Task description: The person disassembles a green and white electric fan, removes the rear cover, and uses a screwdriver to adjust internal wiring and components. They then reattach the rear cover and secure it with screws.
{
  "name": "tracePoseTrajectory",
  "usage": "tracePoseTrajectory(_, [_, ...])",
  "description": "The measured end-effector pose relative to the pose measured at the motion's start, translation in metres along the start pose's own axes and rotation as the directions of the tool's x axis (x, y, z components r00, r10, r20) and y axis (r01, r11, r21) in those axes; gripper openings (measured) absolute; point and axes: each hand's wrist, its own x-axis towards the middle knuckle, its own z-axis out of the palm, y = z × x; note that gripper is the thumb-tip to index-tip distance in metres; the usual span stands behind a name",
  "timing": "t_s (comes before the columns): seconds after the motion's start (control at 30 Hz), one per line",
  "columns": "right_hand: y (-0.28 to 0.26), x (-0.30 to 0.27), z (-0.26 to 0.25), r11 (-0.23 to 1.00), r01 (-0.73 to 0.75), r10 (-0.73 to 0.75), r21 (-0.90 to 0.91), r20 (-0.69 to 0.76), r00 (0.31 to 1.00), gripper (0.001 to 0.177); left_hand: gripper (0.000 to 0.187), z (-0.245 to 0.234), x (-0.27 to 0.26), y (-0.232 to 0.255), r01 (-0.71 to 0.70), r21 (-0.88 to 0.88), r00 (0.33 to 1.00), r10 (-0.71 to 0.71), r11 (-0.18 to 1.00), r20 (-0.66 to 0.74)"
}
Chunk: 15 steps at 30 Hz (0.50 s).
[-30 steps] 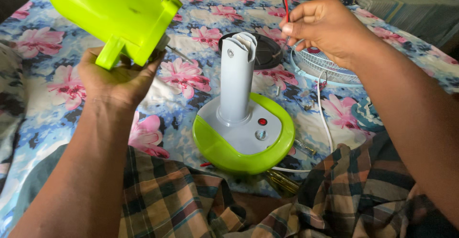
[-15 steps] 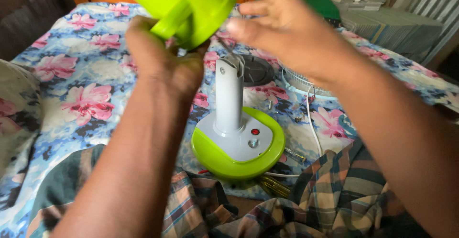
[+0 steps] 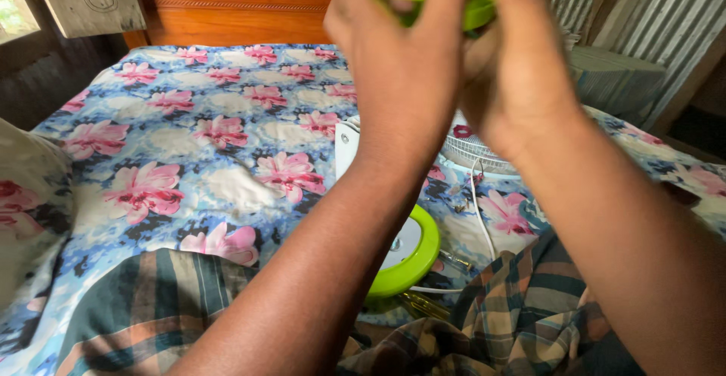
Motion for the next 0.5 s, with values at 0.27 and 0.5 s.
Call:
tracePoseTrajectory(0.27, [-0.041, 0.009, -0.063, 0.479, -0.272, 0.467, 0.835, 0.020, 0.884, 0.106, 0.043, -0.020, 0.052, -0.051, 0.039, -0.108, 0.965, -0.010, 0.993, 0.261])
tracePoseTrajectory(0.5, [-0.049, -0.003, -0.068, 0.380, -0.534, 0.544, 0.755, 0.285, 0.790, 0.109, 0.073, -0.034, 0.078, -0.099, 0.699, -0.025, 0.529, -0.494, 0.714, 0.690])
